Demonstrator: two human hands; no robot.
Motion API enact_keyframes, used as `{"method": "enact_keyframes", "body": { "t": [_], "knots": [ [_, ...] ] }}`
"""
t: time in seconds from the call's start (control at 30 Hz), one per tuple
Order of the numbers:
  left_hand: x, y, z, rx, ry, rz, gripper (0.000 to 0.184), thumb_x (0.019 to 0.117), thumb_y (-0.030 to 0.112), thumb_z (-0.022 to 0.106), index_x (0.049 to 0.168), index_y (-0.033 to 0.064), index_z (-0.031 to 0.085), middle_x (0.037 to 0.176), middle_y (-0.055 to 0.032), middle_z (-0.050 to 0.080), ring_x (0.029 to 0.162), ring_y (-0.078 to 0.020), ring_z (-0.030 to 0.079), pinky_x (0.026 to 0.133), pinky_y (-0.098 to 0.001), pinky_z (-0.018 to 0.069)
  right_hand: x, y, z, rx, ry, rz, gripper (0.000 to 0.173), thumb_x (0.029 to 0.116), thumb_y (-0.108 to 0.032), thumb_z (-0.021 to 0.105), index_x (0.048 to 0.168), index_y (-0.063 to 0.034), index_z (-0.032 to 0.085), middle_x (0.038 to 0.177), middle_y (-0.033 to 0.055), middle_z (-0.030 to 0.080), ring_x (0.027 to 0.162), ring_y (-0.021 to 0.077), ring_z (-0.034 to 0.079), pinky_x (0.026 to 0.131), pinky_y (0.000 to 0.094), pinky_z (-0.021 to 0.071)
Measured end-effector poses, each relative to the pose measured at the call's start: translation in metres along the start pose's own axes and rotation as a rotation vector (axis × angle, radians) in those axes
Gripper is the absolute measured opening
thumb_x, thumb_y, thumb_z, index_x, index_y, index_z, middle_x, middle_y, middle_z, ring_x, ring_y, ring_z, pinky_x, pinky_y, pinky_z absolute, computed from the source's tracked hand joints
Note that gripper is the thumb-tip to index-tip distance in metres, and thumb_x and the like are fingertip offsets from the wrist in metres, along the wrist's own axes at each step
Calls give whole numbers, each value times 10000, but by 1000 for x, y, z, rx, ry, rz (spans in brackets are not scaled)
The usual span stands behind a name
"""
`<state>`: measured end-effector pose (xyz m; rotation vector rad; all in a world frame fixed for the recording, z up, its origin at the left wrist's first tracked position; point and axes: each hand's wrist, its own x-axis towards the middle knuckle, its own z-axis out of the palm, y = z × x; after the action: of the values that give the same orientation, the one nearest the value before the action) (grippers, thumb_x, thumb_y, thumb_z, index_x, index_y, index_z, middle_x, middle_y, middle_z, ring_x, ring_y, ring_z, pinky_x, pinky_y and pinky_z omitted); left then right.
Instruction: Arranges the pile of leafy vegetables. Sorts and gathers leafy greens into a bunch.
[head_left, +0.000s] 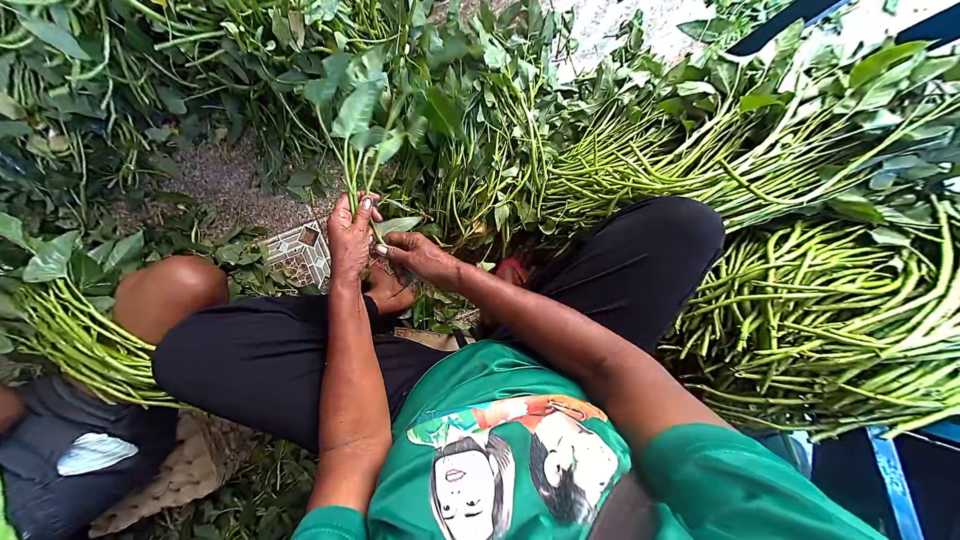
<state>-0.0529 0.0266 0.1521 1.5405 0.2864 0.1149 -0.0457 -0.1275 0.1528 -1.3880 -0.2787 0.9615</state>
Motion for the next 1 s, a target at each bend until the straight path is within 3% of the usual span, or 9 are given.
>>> {"method": "enact_keyframes", "body": {
  "t": [0.07, 0.27, 0.37, 0.43, 0.57, 0.67, 0.77, 0.87, 1.0],
  "knots": [
    [-1, -3, -2, -24, 110, -28, 155, 1080, 91, 486, 1165, 21, 596, 797, 43, 644, 528, 4, 473, 475, -145, 387, -2, 10, 7, -76, 45, -16, 283, 1102, -213, 481, 1007, 25, 600, 661, 23, 530, 525, 102, 520, 546, 281, 497],
    [8, -6, -14, 211, 451, -122, 220, 1085, 132, 461, 1183, -6, 601, 818, 16, 604, 701, -43, 565, 691, -231, 484, -46, 15, 8, -547, -43, 86, 376, 1127, -253, 411, 1056, 50, 623, 814, 174, 635, 729, 285, 656, 732, 474, 556],
    [8, -1, -2, 245, 389, -119, 202, 1064, 150, 510, 1171, 5, 601, 802, 26, 599, 678, -35, 562, 672, -226, 488, -37, 12, -11, -884, -49, 119, 467, 1080, -353, 523, 1448, -67, 535, 1267, 237, 655, 1124, 414, 663, 959, 647, 487],
    [8, -3, 4, 229, 353, -108, 185, 1064, 164, 531, 1161, 21, 598, 786, 30, 593, 634, -32, 542, 601, -208, 459, -27, 10, -15, -915, -31, 141, 610, 1061, -415, 556, 1577, -133, 394, 1347, 232, 631, 1170, 431, 653, 987, 665, 480],
    [5, 0, 12, 49, 334, -164, 147, 1083, 167, 517, 1130, 49, 591, 735, 40, 590, 499, -13, 436, 456, -165, 348, -18, 11, -9, -623, 120, 5, 438, 1122, -331, 395, 1187, 12, 659, 917, 197, 707, 883, 349, 703, 874, 560, 541],
    [-1, 7, 14, -224, 402, -248, 126, 1109, 164, 445, 1112, 69, 528, 695, 24, 591, 445, -7, 419, 393, -145, 319, -27, 12, -3, -526, 208, -73, 434, 1125, -246, 383, 1062, 56, 689, 833, 176, 696, 782, 296, 691, 814, 492, 557],
    [7, 3, -7, -214, 601, -190, 96, 1096, 151, 471, 1130, 67, 502, 737, 21, 562, 519, -21, 476, 460, -165, 401, -48, 23, -4, -813, 188, -97, 333, 1078, -190, 484, 935, 45, 672, 805, 199, 684, 794, 363, 708, 747, 556, 567],
    [14, 8, -30, -81, 676, -70, 119, 1084, 168, 522, 1131, 59, 513, 782, 6, 579, 612, -57, 558, 573, -204, 478, -56, 38, -26, -997, 38, 116, 273, 1050, -210, 549, 1116, -3, 713, 1044, 244, 729, 1029, 441, 703, 883, 648, 528],
    [13, 12, -25, 58, 530, -32, 173, 1100, 204, 487, 1124, 59, 579, 738, 49, 580, 556, -23, 526, 514, -175, 441, -20, 38, -70, -739, 335, 78, 426, 967, -165, 685, 1371, -48, 619, 1376, 254, 578, 1153, 396, 653, 974, 584, 546]
  ]
}}
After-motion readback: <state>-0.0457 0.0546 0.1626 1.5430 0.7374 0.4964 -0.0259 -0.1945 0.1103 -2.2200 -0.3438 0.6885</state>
